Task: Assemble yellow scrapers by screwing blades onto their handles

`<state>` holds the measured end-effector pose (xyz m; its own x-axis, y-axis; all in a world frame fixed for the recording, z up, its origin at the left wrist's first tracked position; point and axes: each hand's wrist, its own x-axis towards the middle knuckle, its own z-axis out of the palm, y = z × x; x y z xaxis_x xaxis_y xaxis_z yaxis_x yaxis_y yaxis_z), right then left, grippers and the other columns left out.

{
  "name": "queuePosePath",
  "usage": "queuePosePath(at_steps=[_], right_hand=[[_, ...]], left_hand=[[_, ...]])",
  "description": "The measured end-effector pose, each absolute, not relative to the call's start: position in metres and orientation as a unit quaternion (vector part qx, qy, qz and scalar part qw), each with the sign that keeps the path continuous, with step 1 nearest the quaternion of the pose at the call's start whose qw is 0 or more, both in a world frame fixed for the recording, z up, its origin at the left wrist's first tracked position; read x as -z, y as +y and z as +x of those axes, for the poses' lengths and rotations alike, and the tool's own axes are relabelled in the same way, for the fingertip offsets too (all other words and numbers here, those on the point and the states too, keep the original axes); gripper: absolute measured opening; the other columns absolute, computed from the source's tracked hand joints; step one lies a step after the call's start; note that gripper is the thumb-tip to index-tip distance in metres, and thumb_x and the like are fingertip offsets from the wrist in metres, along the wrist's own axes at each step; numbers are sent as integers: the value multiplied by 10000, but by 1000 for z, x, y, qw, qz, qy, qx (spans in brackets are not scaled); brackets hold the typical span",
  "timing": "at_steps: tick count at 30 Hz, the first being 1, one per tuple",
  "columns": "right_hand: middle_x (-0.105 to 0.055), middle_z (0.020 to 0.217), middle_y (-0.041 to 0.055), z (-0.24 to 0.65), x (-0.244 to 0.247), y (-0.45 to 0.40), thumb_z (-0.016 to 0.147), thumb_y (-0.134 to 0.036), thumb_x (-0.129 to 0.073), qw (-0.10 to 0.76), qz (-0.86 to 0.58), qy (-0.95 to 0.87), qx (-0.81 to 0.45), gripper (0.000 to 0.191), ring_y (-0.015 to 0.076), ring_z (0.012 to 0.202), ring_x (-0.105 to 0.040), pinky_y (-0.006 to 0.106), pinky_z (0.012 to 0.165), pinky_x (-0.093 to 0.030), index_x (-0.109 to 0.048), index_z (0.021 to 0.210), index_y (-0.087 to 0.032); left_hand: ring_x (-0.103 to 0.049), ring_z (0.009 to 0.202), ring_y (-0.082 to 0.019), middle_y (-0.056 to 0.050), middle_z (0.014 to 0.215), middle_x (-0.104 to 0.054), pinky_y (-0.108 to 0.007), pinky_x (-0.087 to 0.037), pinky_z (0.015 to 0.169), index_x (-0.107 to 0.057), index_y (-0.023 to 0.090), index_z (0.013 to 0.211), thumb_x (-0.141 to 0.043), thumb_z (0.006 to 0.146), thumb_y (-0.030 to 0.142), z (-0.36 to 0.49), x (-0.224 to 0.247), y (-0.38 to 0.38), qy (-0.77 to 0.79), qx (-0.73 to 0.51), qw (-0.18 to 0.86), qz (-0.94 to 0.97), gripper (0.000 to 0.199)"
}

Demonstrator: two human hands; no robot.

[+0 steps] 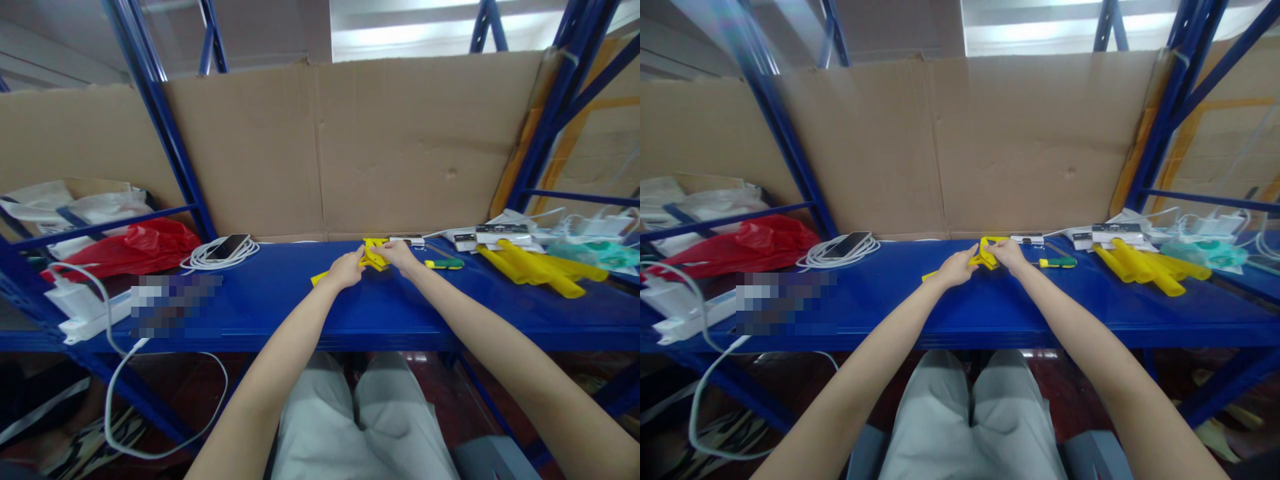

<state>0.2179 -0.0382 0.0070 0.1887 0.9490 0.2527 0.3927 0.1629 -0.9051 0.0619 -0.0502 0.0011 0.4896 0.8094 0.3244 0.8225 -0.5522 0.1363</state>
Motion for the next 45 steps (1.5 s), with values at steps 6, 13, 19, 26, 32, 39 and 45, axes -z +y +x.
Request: queuePosePath(at_steps=[6,13,19,26,32,39,45], right_hand=[[-504,449,-38,216,-8,-40,641,-305,-684,497,-585,-583,-267,240,78,454,-447,210,479,-358,-569,497,-150],[-494,477,-39,216,-6,-39,659,-307,-670,482,-602,-596,-225,250,86,481,-455,218,501,-360,-534,509,-160],[-626,819,35,220,2,-31,622,-325,-695,507,-595,-604,-154,247,152,750,-571,262,675,-444,-548,744,-168],[-607,984,67,220,10,-22,585,-327,-721,542,-581,-587,-157,362,190,921,-567,326,837,-438,-530,853,-174],[-636,871,54,240,-2,-14,748,-328,-576,577,-590,-515,-232,187,163,802,-583,294,740,-465,-582,832,-161],[-672,1025,115,312,-7,-13,740,-83,-485,437,-737,-515,-33,344,229,983,-601,345,860,-451,-680,1014,-152],[-596,1225,139,327,-5,-20,785,-120,-488,243,-818,-522,-16,423,303,1158,-526,438,947,-414,-661,1158,-220]], left_hand=[[-521,1197,-213,-142,1332,-527,-294,-402,969,-306,143,1439,-497,880,222,62,-2,-51,-476,178,16,-861,596],[-514,1202,-214,-143,1337,-522,-288,-394,972,-308,116,1437,-481,882,213,62,-3,-51,-475,181,13,-861,589],[-515,1199,-206,-138,1334,-526,-278,-400,968,-319,125,1432,-478,886,215,62,-3,-51,-474,193,15,-859,576],[-549,1156,-207,-121,1261,-586,-285,-409,963,-352,145,1422,-482,887,207,62,-2,-51,-466,199,20,-862,555],[-547,1156,-204,-100,1254,-593,-281,-404,969,-373,188,1421,-491,881,200,61,-2,-47,-449,214,13,-867,553],[-592,1054,-207,-63,1140,-623,-279,-444,888,-424,309,1391,-458,898,225,59,-5,-53,-458,156,45,-874,501],[-593,1035,-201,-56,1118,-611,-259,-447,862,-457,320,1370,-430,906,226,59,-7,-56,-469,137,49,-871,474]])
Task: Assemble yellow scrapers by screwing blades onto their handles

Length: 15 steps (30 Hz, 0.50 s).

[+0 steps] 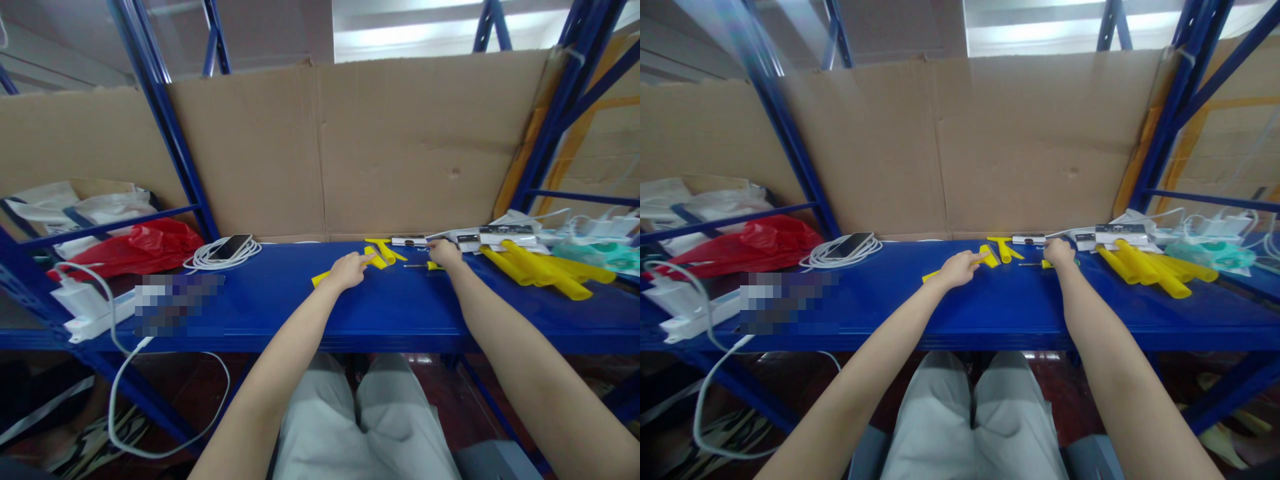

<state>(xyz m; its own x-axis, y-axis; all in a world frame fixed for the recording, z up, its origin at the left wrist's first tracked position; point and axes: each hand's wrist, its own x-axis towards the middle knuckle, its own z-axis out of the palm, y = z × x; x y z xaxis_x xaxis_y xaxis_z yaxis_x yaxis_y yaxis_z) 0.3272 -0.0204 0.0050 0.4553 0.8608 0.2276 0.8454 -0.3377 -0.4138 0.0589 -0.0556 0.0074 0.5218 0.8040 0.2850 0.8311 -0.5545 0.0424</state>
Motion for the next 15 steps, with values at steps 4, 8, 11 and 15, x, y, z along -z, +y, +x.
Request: queuePosePath(at_steps=[4,8,11,15], right_hand=[[-565,1252,161,323,-4,-14,791,-143,-494,154,-824,-546,-4,452,321,1205,-478,498,975,-375,-626,1214,-233],[-558,1242,187,327,-1,-1,806,-201,-495,106,-807,-580,26,459,334,1216,-455,531,963,-377,-590,1254,-204],[-550,1257,184,334,1,8,806,-244,-508,79,-789,-608,41,461,343,1220,-445,548,956,-378,-579,1260,-207],[-545,1266,169,336,3,13,820,-275,-502,58,-777,-625,51,411,339,1210,-453,547,938,-388,-606,1214,-220]], left_hand=[[-595,1041,-210,-50,1132,-611,-272,-447,868,-460,329,1366,-428,903,232,58,-6,-54,-475,137,46,-868,474],[-595,1047,-217,-48,1150,-613,-281,-452,859,-464,341,1360,-425,905,245,59,-6,-54,-476,134,37,-868,467],[-588,1060,-217,-51,1164,-613,-282,-448,870,-476,341,1351,-426,906,252,60,-7,-55,-475,130,34,-870,457],[-582,1074,-220,-52,1183,-610,-286,-445,881,-483,343,1346,-441,899,252,60,-7,-56,-475,126,31,-871,457]])
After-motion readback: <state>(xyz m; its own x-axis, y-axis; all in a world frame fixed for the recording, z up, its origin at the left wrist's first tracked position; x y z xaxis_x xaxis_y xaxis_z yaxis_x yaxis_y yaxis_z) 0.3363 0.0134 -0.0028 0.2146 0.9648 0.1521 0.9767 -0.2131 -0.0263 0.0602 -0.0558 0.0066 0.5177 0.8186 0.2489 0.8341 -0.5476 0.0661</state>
